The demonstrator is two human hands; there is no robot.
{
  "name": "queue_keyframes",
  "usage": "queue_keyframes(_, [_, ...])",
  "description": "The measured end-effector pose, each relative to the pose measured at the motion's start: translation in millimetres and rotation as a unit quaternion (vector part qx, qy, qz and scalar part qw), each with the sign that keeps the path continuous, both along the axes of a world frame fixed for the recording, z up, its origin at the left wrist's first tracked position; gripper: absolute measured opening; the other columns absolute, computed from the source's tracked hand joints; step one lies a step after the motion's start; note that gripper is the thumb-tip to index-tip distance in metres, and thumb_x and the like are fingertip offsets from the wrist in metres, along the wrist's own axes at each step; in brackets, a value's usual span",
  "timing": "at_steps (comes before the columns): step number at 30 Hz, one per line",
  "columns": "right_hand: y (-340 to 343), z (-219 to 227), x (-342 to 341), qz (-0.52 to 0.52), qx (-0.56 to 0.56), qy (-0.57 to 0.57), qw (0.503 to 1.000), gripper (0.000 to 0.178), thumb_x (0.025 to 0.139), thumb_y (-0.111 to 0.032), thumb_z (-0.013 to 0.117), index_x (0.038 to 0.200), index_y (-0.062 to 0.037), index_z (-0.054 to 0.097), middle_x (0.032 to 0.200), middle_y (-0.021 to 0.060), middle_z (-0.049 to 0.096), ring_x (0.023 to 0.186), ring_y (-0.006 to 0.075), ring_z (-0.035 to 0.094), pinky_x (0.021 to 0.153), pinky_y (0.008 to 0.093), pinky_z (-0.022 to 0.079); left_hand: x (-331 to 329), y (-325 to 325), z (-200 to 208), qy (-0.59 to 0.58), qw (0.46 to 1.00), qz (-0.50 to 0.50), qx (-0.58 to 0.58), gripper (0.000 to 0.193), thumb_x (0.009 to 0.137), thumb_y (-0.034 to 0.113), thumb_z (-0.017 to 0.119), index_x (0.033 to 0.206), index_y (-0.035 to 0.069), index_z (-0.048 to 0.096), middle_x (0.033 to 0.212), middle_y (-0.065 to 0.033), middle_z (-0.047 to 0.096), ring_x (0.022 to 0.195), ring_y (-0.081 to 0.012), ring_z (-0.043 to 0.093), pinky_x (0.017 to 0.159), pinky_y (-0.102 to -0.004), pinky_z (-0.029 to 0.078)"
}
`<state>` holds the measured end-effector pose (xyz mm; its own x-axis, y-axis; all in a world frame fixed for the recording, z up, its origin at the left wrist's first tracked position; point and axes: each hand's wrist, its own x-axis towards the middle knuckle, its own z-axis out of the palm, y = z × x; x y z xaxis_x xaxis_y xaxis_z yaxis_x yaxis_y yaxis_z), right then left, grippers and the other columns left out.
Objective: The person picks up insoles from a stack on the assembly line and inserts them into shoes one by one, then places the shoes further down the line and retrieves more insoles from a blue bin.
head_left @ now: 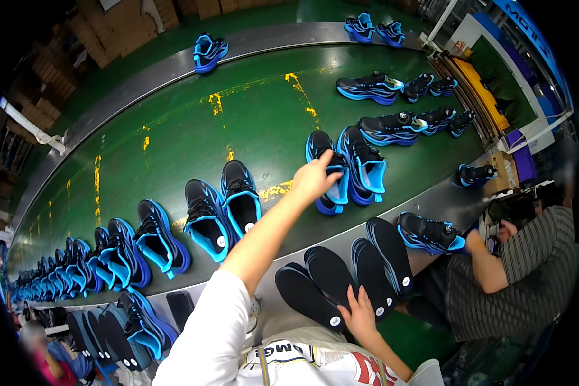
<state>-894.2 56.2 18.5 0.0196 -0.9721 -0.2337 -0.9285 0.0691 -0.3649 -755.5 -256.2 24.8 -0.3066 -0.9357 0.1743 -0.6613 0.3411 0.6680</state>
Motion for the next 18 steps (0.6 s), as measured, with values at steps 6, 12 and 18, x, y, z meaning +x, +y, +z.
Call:
queue_keyframes(6, [-1, 23, -5, -0.059, -0.022, -0.096, 0.993, 0.047, 0.079, -0.021, 0.054, 0.117, 0.0024, 0.042, 0.116, 0.0344, 0.036, 0.103, 0.0452, 0.042, 0.085, 0.0422, 0.038, -9, -19, -22, -0.2, 0.979, -0.006, -0.026, 0.045, 0.079, 0.035, 0.05, 0.121, 0.026, 0.038, 0.084, -0.0117, 0.055, 0.073, -0.0285, 0.057, 0.062, -0.038, 0.046])
queue_keyframes(12, [-41, 37, -38, -0.147, -0.124, -0.164, 0.967, 0.04, 0.084, -0.017, 0.048, 0.117, 0.0053, 0.042, 0.113, 0.0274, 0.044, 0.103, 0.0372, 0.047, 0.087, 0.0362, 0.037, 11, -28, -16, -0.146, 0.989, 0.0, 0.011, 0.026, 0.084, 0.032, 0.042, 0.097, 0.012, 0.053, 0.084, -0.0128, 0.055, 0.074, -0.0311, 0.056, 0.065, -0.0415, 0.045])
queue_keyframes(18, [-114, 65, -50, -0.172, -0.171, -0.301, 0.922, 0.034, 0.081, -0.014, 0.055, 0.109, 0.0045, 0.05, 0.096, 0.013, 0.055, 0.081, 0.014, 0.054, 0.07, 0.024, 0.043, 65, 5, -5, -0.075, 0.995, 0.063, -0.015, 0.027, 0.081, 0.026, 0.046, 0.07, 0.002, 0.051, 0.075, -0.0146, 0.054, 0.071, -0.0338, 0.054, 0.062, -0.0421, 0.044])
